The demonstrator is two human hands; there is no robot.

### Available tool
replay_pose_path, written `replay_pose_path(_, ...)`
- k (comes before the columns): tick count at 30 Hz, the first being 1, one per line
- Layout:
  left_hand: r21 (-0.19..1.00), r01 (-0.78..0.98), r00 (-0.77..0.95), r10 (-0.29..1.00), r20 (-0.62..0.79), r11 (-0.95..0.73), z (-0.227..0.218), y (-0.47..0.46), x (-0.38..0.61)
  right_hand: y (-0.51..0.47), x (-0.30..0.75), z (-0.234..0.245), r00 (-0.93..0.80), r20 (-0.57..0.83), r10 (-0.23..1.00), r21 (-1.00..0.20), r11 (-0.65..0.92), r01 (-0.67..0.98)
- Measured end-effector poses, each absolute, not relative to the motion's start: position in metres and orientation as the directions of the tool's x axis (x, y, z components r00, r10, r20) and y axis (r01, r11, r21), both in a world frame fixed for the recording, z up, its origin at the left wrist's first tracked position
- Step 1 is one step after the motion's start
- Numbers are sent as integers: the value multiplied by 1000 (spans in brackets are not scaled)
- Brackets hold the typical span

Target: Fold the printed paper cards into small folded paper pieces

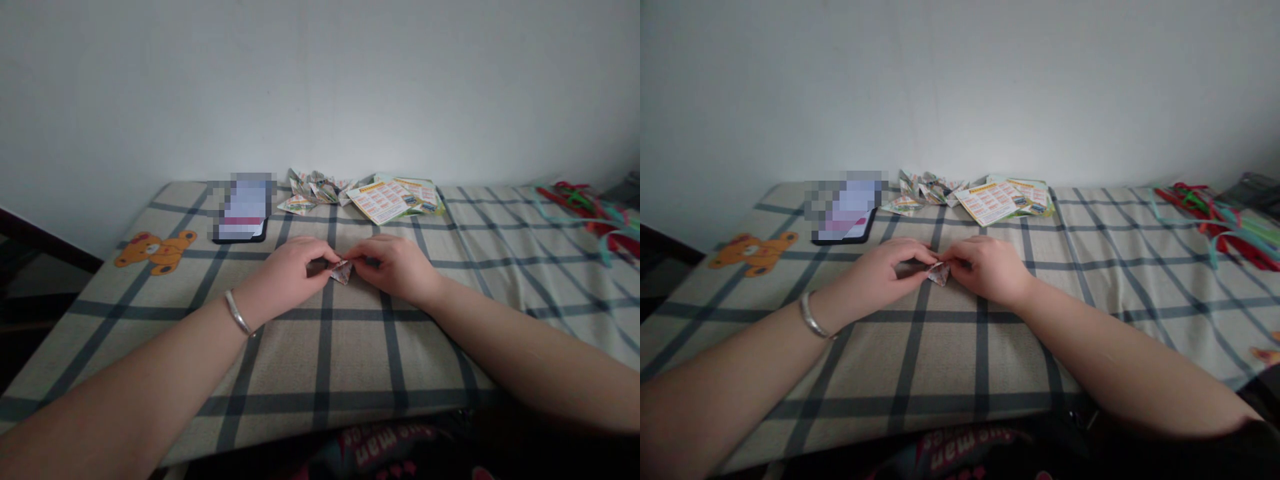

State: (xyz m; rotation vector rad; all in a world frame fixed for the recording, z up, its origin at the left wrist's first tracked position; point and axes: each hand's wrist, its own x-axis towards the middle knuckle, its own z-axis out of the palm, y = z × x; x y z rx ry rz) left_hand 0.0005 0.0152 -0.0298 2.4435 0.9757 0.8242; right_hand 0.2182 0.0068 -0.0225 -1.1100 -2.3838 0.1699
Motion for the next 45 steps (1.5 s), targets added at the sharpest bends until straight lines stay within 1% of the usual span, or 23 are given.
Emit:
replay_pose_path(5,478,507,625,688,370,-717,-28,16,-2,9,219,-21,-574,382,724,-289,684,670)
replay_pose_path(9,397,508,645,643,413,-764,-30,17,-4,10,220,-22,-587,376,717,-302,694,654)
replay_pose_path(14,314,497,660,587,469,-809,-32,16,-4,10,218,-20,-632,353,690,-269,721,638)
replay_pose_path(17,277,490,676,561,478,-826,-31,15,-4,10,217,-19,-614,349,708,-284,704,651)
replay_pose_path(21,233,498,691,544,475,-835,-27,14,-3,10,216,-18,-591,308,746,-292,665,687)
replay_pose_path(30,261,496,703,559,440,-828,-27,14,-2,11,216,-21,-570,283,771,-311,636,706)
replay_pose_path(34,322,527,677,617,400,-787,-30,13,-2,10,217,-21,-565,278,777,-300,629,717)
replay_pose_path(39,374,498,666,621,413,-782,-33,17,-3,9,217,-22,-562,283,777,-290,628,722)
replay_pose_path(45,415,601,564,730,385,-683,-32,13,0,9,216,-22,-578,297,760,-266,647,714)
